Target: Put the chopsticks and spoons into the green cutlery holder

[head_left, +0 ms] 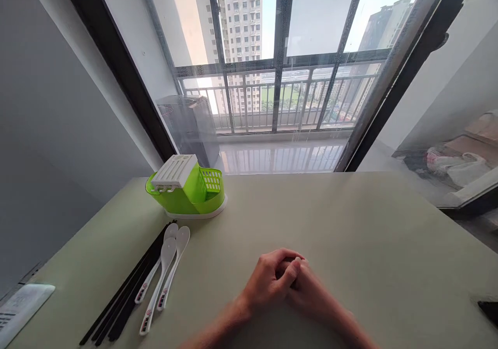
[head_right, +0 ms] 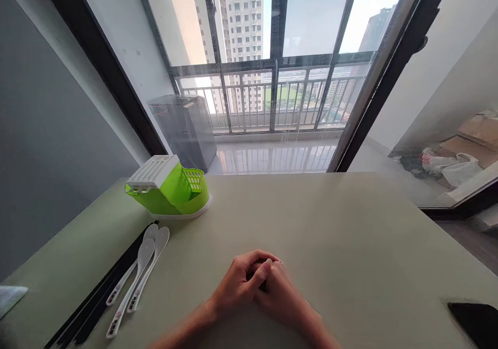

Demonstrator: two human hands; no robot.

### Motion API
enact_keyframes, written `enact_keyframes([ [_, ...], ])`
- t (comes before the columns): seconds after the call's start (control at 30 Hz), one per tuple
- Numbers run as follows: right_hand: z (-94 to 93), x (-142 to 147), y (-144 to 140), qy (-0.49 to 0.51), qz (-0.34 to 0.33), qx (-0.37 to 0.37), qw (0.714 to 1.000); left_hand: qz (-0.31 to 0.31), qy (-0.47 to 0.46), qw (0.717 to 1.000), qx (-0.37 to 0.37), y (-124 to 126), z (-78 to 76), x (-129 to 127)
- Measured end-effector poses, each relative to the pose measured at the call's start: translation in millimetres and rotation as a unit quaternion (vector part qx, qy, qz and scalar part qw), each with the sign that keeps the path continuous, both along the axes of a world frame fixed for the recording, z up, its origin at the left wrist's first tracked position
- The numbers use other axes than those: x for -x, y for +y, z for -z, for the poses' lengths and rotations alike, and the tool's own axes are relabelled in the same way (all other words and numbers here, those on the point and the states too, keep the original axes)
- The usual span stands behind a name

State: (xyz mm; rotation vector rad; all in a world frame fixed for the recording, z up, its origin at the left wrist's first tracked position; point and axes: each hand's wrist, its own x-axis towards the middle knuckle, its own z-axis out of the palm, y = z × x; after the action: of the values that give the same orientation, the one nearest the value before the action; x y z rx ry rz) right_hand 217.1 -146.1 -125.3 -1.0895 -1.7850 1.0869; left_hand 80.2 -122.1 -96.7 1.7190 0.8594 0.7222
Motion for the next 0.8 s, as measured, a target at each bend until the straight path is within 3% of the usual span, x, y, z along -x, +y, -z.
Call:
enact_keyframes([
  [0.8, -0.1, 0.5, -0.6, -0.009, 0.008, 0.003, 1.000, -0.001, 0.001, 1.000, -0.003, -0.5, 0.3, -0.7],
])
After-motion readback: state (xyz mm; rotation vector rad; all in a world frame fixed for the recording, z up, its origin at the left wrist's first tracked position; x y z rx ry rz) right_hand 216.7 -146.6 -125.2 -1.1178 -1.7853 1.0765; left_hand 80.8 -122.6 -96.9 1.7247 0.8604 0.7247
